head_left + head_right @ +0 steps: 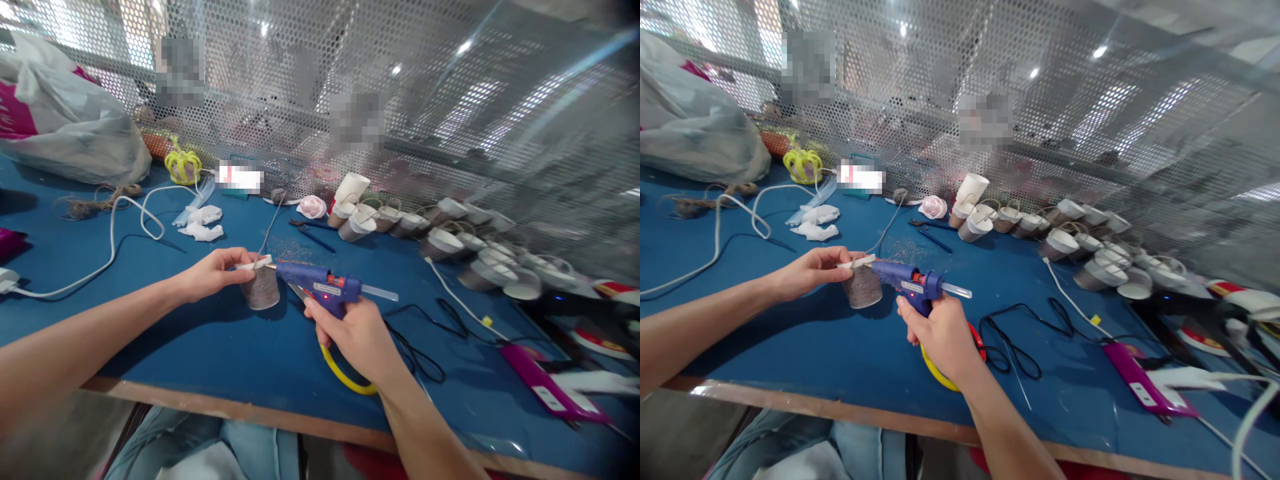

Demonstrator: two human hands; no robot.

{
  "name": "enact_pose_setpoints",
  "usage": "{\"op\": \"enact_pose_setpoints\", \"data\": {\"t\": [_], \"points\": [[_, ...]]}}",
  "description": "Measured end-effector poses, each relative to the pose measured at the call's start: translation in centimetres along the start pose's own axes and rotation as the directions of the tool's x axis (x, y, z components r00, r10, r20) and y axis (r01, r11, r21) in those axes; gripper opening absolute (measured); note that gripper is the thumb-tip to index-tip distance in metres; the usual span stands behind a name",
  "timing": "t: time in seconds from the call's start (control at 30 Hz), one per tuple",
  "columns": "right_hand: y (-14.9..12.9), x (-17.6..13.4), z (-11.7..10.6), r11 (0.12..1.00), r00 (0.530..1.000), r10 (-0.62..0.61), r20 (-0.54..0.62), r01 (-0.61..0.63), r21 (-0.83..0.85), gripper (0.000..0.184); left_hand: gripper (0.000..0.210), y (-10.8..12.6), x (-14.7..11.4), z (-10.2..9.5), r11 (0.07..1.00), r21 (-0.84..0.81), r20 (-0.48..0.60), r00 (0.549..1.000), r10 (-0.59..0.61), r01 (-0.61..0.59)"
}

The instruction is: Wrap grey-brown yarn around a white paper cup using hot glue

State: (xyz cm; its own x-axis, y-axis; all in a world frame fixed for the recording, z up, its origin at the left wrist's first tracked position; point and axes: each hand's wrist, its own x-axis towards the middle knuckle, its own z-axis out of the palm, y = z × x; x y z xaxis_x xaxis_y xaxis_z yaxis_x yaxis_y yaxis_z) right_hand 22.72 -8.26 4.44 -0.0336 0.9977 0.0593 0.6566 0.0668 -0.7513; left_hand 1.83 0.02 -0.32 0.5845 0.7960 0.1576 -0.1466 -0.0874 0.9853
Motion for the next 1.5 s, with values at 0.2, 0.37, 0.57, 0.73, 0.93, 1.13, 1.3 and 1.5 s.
{"op": "enact_pose_setpoints", "data": {"t": [0.2, 0.37, 0.57, 0.73, 0.93, 1.13, 1.3, 1.5], "points": [[0.0, -0.1, 0.3, 1.000, 1.000, 0.005, -0.002, -0.005, 0.005, 0.023, 0.021, 0.1, 0.0, 0.1, 1.000, -0.014, -0.011, 1.000, 0.000, 0.000], [-0.1, -0.1, 0.5, 1.000, 1.000, -0.021, 0.001, 0.021, 0.009, 0.021, 0.020, -0.2, 0.0, 0.1, 1.000, -0.014, -0.009, 1.000, 0.002, -0.002], [-0.1, -0.2, 0.8, 1.000, 1.000, -0.024, -0.006, 0.024, 0.012, 0.019, 0.020, -0.2, 0.1, 0.1, 1.000, -0.005, -0.010, 1.000, 0.005, -0.005], [0.0, 0.0, 0.5, 1.000, 1.000, -0.007, 0.016, 0.007, -0.003, 0.022, 0.019, 0.0, 0.0, 0.1, 1.000, 0.013, 0.004, 1.000, 0.011, -0.012], [0.2, 0.2, -0.1, 0.999, 1.000, 0.031, 0.003, -0.031, 0.025, 0.023, 0.022, 0.0, 0.0, -0.1, 0.999, 0.028, 0.022, 1.000, 0.015, -0.016], [0.8, 0.8, -0.3, 0.998, 0.999, 0.032, 0.006, -0.033, 0.054, 0.025, 0.018, -0.2, 0.0, -0.3, 0.999, 0.022, 0.043, 0.998, 0.044, -0.045], [1.2, 1.1, -0.2, 0.999, 0.999, 0.035, -0.009, -0.035, 0.039, 0.028, 0.019, -0.1, 0.0, -0.2, 0.999, 0.032, 0.034, 0.999, 0.042, -0.043], [1.5, 1.3, -0.1, 0.999, 0.999, 0.041, -0.003, -0.041, 0.030, 0.026, 0.020, -0.2, 0.0, -0.2, 0.998, 0.032, 0.036, 0.998, 0.047, -0.048]]}}
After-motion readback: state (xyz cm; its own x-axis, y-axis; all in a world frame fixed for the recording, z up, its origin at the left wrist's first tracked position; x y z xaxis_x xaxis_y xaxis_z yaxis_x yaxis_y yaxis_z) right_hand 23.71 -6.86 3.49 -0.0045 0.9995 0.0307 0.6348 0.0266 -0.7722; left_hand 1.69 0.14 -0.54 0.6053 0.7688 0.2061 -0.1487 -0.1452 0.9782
